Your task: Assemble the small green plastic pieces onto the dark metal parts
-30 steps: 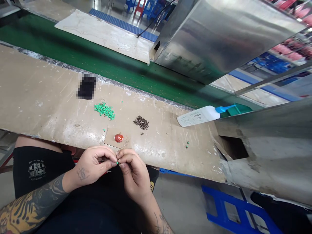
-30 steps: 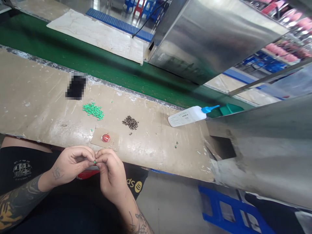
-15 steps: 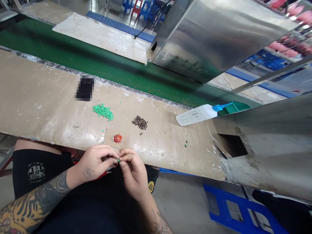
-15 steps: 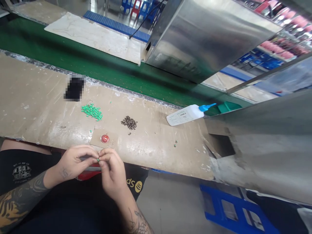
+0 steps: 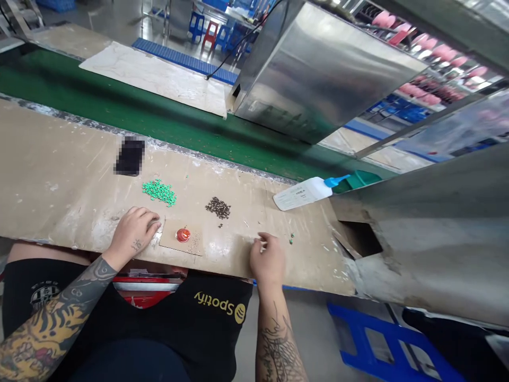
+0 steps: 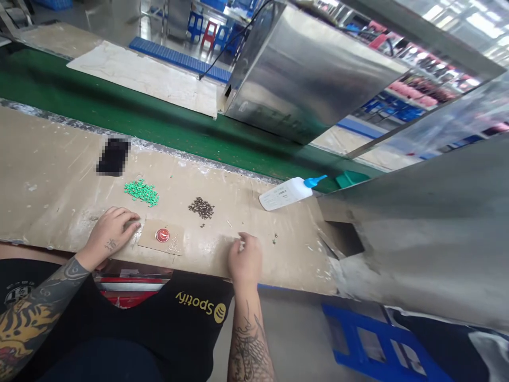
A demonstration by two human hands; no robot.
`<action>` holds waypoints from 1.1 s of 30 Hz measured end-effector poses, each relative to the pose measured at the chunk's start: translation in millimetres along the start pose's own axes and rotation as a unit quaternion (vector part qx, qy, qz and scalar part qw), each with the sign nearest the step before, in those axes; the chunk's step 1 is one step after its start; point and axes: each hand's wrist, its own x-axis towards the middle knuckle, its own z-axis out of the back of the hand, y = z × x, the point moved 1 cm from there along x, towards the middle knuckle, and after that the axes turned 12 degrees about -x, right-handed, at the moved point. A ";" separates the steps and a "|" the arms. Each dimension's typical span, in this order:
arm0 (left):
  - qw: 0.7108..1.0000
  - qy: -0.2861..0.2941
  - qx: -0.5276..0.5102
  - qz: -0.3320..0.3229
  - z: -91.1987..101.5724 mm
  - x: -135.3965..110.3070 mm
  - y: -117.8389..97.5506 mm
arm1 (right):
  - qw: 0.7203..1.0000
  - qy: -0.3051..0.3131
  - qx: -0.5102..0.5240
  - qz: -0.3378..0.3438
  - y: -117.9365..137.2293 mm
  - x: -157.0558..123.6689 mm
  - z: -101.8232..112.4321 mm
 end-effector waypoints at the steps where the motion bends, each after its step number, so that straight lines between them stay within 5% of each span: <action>1: 1.000 -0.002 -0.001 -0.005 -0.9 -0.2 0.4 | 0.999 0.016 0.008 0.029 10.0 -0.3 -5.2; 5: 1.000 -0.005 -0.003 -0.013 0.0 -1.4 0.5 | 0.990 0.062 0.028 0.124 52.4 0.1 -25.0; 10: 0.999 -0.013 -0.050 -0.008 3.0 -4.0 -3.8 | 0.988 0.069 0.026 0.136 71.8 10.7 -29.2; 15: 0.996 -0.047 -0.074 -0.011 8.3 -6.6 -4.1 | 0.989 0.068 0.052 0.122 66.9 10.4 -17.1; 19: 0.988 -0.076 -0.128 -0.038 14.3 -18.3 -21.2 | 0.983 0.074 0.112 0.128 78.9 -21.4 9.6; 23: 0.962 -0.020 -0.267 -0.050 11.2 -35.9 -59.9 | 0.930 0.113 0.275 0.215 116.8 -62.0 39.5; 27: 0.926 0.079 -0.370 0.000 4.2 -48.0 -86.9 | 0.895 0.162 0.357 0.214 142.7 -83.5 51.3; 33: 0.916 0.054 -0.394 -0.051 7.4 -54.3 -89.2 | 0.862 0.215 0.431 0.159 141.7 -92.4 50.2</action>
